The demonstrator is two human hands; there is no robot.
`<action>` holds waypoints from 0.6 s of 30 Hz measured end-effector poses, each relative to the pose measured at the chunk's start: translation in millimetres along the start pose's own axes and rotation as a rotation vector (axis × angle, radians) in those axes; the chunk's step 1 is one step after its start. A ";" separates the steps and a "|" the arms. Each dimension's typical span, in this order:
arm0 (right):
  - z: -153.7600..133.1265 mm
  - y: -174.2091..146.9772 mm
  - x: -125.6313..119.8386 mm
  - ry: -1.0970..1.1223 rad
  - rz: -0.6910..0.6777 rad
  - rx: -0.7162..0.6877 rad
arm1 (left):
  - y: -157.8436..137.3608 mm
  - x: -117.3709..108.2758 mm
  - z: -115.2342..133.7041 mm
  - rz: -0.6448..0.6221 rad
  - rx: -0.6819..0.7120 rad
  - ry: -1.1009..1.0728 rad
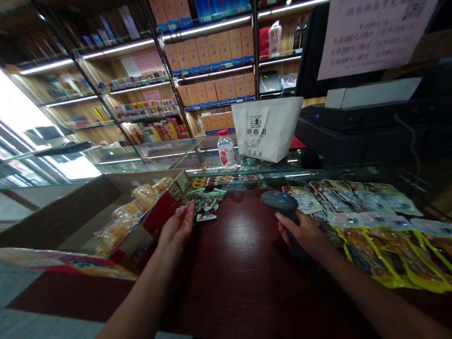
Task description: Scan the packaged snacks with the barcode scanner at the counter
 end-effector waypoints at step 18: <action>-23.7 -10.5 6.3 0.281 -0.210 -0.104 | -63.4 -10.3 -107.1 -0.607 0.124 0.755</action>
Point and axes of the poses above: each hand's wrist, its own y-axis towards the middle knuckle, its own x-axis out of the palm, z = x × y, the point moved 2 cm from there along y, towards the middle knuckle, and after that the axes turned 5 degrees about z, right-handed, at the moved point
